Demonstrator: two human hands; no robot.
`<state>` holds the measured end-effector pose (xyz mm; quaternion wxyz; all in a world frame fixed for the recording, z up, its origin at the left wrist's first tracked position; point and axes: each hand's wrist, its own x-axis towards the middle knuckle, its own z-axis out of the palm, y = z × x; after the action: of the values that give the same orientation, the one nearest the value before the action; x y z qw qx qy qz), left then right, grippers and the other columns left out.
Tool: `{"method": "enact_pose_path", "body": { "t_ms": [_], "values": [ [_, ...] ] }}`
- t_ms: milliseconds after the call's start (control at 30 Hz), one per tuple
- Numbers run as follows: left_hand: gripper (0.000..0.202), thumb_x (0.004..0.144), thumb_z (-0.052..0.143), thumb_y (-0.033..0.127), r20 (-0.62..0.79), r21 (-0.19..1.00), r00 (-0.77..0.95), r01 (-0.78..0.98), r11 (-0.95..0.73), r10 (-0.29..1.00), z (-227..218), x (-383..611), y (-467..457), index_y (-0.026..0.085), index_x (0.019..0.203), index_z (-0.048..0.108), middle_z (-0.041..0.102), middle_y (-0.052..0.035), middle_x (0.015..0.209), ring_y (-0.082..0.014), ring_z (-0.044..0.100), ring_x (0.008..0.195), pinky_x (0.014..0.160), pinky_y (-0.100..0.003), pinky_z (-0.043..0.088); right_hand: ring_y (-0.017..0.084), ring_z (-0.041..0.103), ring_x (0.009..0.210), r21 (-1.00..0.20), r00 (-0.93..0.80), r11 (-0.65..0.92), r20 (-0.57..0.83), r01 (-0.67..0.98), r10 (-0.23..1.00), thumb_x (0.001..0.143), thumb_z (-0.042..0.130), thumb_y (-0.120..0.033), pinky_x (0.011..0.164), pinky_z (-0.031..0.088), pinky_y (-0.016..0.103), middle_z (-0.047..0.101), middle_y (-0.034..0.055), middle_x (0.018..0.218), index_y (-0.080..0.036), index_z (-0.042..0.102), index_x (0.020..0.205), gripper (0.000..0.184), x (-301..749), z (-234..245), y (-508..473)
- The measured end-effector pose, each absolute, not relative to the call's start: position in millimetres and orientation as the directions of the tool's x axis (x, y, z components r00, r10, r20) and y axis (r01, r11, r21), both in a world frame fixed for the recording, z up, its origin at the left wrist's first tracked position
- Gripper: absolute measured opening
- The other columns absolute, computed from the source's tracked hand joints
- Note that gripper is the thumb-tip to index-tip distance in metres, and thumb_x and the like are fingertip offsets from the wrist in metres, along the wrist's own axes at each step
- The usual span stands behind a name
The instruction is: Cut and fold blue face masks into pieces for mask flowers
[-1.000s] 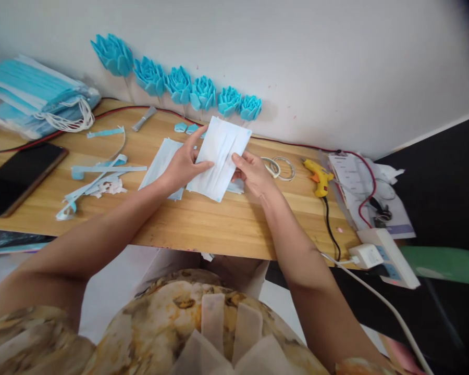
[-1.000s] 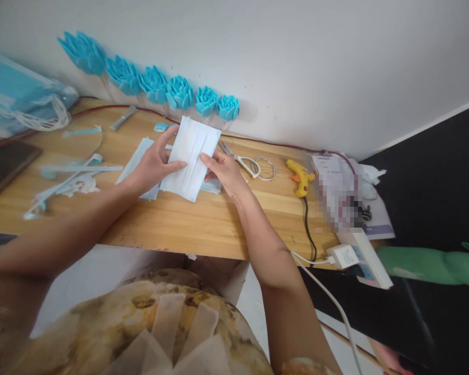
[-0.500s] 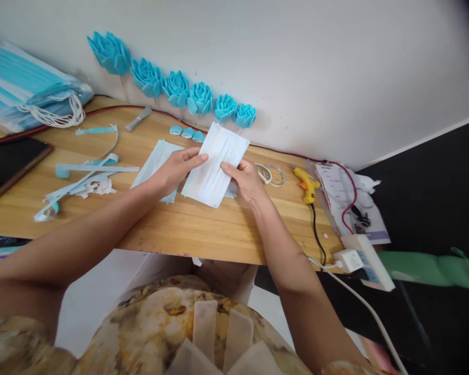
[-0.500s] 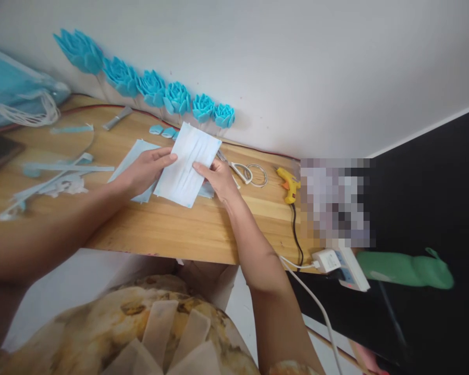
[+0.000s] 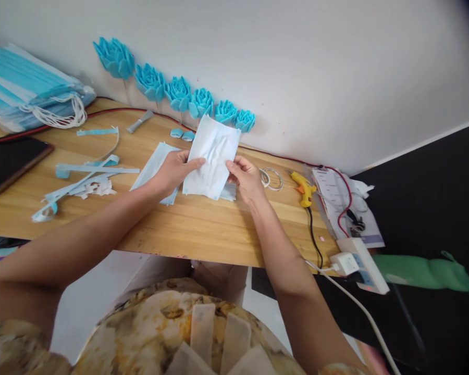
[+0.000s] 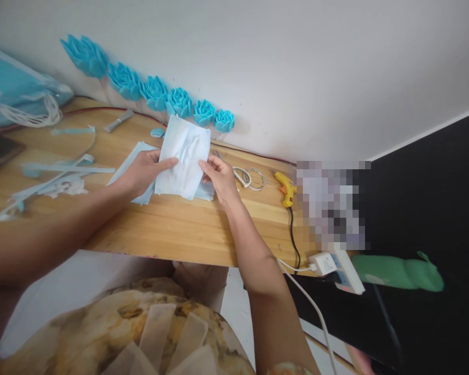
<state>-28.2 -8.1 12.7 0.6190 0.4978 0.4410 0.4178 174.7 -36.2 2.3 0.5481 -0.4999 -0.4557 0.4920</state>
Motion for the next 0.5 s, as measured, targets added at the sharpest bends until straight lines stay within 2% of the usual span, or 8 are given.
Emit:
{"method": "enact_pose_path", "body": {
  "t_ms": [133, 333, 400, 500],
  "values": [
    [0.043, 0.059, 0.089, 0.049, -0.132, 0.983, 0.266, -0.088, 0.161, 0.955, 13.4, -27.9, -8.6, 0.017, 0.08, 0.071, 0.075, -0.0037, 0.08, -0.0162, 0.061, 0.067, 0.06, -0.027, 0.049, 0.007, 0.053, 0.059, -0.995, 0.081, -0.001, -0.01, -0.1, 0.997, 0.066, 0.087, -0.057, 0.05, 0.043, 0.02, 0.06, -0.0061, 0.068, -0.022, 0.07, 0.087, 0.044, 173.4, 3.6, -38.6],
    [0.038, 0.068, 0.084, 0.047, -0.167, 0.985, 0.354, 0.017, 0.172, 0.92, 15.5, -28.2, -13.9, 0.016, 0.086, 0.075, 0.075, -0.0037, 0.08, -0.0162, 0.063, 0.067, 0.058, -0.026, 0.047, 0.008, 0.049, 0.051, -0.988, -0.02, -0.097, -0.095, -0.12, 0.995, 0.069, 0.077, -0.077, 0.041, 0.038, 0.022, 0.06, -0.0033, 0.064, -0.021, 0.064, 0.079, 0.058, 166.0, 2.2, -42.8],
    [0.039, 0.071, 0.083, 0.05, -0.181, 0.983, 0.378, 0.038, 0.181, 0.908, 16.4, -27.8, -15.8, 0.016, 0.087, 0.075, 0.076, -0.0043, 0.082, -0.0168, 0.064, 0.068, 0.058, -0.026, 0.048, 0.009, 0.049, 0.05, -0.987, 0.001, -0.121, -0.122, -0.102, 0.993, 0.066, 0.079, -0.076, 0.042, 0.038, 0.024, 0.06, -0.0025, 0.061, -0.021, 0.064, 0.076, 0.058, 165.0, 0.6, -43.6],
    [0.046, 0.072, 0.079, 0.061, -0.202, 0.978, 0.403, 0.033, 0.206, 0.893, 16.7, -26.9, -17.1, 0.017, 0.085, 0.074, 0.076, -0.0057, 0.081, -0.0189, 0.065, 0.07, 0.058, -0.028, 0.05, 0.01, 0.051, 0.052, -0.99, 0.066, -0.119, -0.125, -0.081, 0.99, 0.064, 0.086, -0.067, 0.047, 0.043, 0.026, 0.061, -0.0025, 0.061, -0.021, 0.065, 0.073, 0.051, 165.1, 0.2, -45.5]
  ]
}}
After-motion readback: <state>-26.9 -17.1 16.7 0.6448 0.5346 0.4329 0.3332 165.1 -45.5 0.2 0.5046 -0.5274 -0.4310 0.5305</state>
